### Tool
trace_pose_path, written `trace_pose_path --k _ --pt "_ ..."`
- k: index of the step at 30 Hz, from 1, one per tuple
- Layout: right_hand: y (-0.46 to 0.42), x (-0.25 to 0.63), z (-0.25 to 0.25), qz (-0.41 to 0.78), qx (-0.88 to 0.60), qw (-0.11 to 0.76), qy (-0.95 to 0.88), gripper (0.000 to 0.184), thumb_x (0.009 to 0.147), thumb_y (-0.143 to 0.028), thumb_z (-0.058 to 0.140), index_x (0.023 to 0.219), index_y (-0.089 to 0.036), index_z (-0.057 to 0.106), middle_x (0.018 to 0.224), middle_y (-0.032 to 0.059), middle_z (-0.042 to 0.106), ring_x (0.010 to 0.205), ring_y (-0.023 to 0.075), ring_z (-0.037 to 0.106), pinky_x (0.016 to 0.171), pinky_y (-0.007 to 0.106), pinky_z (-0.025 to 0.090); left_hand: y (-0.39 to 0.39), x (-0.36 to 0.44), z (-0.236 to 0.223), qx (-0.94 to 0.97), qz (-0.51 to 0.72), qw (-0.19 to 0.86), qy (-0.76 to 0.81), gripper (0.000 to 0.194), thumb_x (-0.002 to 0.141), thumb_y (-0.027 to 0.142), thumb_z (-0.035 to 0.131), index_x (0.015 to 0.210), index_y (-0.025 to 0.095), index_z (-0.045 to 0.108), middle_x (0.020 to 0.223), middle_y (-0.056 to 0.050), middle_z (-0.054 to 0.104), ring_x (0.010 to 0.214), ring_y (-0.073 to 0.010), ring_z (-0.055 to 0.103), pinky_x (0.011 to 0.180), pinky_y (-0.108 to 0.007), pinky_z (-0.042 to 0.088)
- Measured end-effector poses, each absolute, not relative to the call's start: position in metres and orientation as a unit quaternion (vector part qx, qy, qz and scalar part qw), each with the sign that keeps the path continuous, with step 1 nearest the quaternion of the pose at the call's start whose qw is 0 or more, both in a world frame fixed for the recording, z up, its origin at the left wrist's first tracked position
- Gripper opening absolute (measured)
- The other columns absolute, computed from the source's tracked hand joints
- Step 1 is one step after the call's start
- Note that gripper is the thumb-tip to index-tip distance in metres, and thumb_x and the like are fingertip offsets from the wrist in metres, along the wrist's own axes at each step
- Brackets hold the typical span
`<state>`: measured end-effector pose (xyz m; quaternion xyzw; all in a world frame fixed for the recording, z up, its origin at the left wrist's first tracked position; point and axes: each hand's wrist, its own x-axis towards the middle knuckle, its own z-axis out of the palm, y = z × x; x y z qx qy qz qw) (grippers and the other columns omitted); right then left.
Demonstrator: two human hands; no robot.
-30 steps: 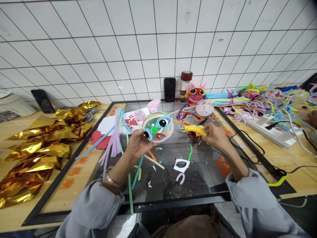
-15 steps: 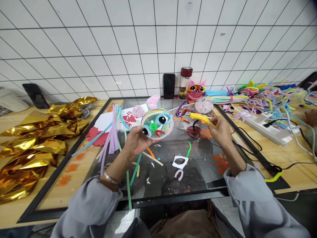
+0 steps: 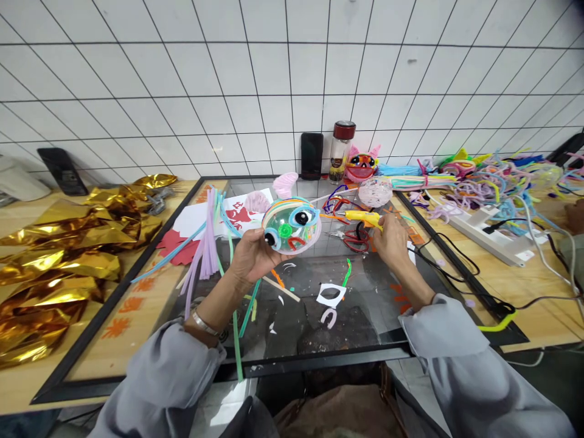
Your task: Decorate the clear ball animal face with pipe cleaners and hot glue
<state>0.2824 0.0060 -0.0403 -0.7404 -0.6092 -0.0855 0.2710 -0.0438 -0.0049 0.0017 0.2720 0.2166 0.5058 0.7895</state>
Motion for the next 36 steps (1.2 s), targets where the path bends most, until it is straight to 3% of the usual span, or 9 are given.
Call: trace_pose_path --k 5,9,14,18,29,32,36 --pt "0.004 0.273 -0.036 -0.093 -0.766 0.206 -0.602 0.023 0.087 -0.014 0.041 0.104 -0.013 0.056 0.094 0.0172 0.066 0.08 0.0275 0.059 0.067 0.035 0.038 -0.004 -0.044 0.0 0.265 0.507 0.79 0.221 0.033 0.069 0.024 0.067 0.101 0.02 0.068 0.089 -0.005 0.078 0.091 -0.0286 0.072 0.084 -0.049 0.06" --pt "-0.006 0.265 -0.02 -0.136 -0.758 0.166 -0.616 0.02 0.088 -0.018 0.045 0.101 -0.012 0.059 0.101 0.0212 0.066 0.093 0.0314 0.059 0.073 0.037 0.04 -0.004 -0.044 0.003 0.273 0.515 0.782 0.221 0.036 0.067 0.026 0.068 0.103 0.02 0.068 0.087 -0.004 0.077 0.088 -0.0276 0.073 0.078 -0.045 0.062" --pt "-0.02 0.248 -0.008 -0.088 -0.701 0.13 -0.695 0.014 0.089 -0.027 0.053 0.098 -0.019 0.061 0.093 0.0121 0.069 0.086 0.0264 0.061 0.067 0.033 0.037 -0.003 -0.045 0.009 0.291 0.523 0.771 0.218 0.037 0.068 0.029 0.069 0.104 0.02 0.067 0.088 -0.004 0.076 0.088 -0.0265 0.072 0.074 -0.041 0.062" --pt "-0.022 0.24 -0.015 -0.012 -0.67 0.077 -0.738 0.017 0.084 -0.015 0.056 0.098 -0.02 0.064 0.095 0.012 0.071 0.085 0.0258 0.063 0.063 0.031 0.035 -0.001 -0.049 0.01 0.284 0.541 0.762 0.215 0.034 0.067 0.029 0.071 0.1 0.021 0.067 0.093 -0.005 0.076 0.09 -0.0266 0.07 0.075 -0.042 0.061" --pt "0.004 0.191 -0.028 0.143 -0.524 0.249 -0.802 0.019 0.072 -0.008 0.053 0.085 -0.017 0.065 0.086 0.0078 0.074 0.076 0.0195 0.063 0.069 0.029 0.043 0.0 -0.044 0.009 0.304 0.538 0.756 0.216 0.043 0.07 0.03 0.07 0.112 0.02 0.064 0.093 -0.004 0.075 0.087 -0.0242 0.07 0.074 -0.039 0.06" --pt "0.015 0.185 -0.026 0.158 -0.517 0.303 -0.785 0.013 0.078 -0.017 0.052 0.086 -0.018 0.063 0.083 0.0062 0.073 0.073 0.0174 0.063 0.071 0.03 0.047 0.003 -0.046 0.006 0.308 0.543 0.749 0.223 0.039 0.069 0.031 0.071 0.106 0.019 0.065 0.094 -0.004 0.075 0.088 -0.0236 0.07 0.076 -0.039 0.06" --pt "0.017 0.203 -0.021 0.255 -0.52 0.475 -0.662 0.024 0.081 -0.038 0.057 0.092 -0.018 0.062 0.079 0.0049 0.069 0.07 0.0167 0.062 0.064 0.03 0.049 0.005 -0.048 0.001 0.318 0.54 0.743 0.234 0.033 0.069 0.031 0.072 0.098 0.018 0.064 0.091 -0.004 0.075 0.084 -0.0221 0.07 0.078 -0.041 0.06"
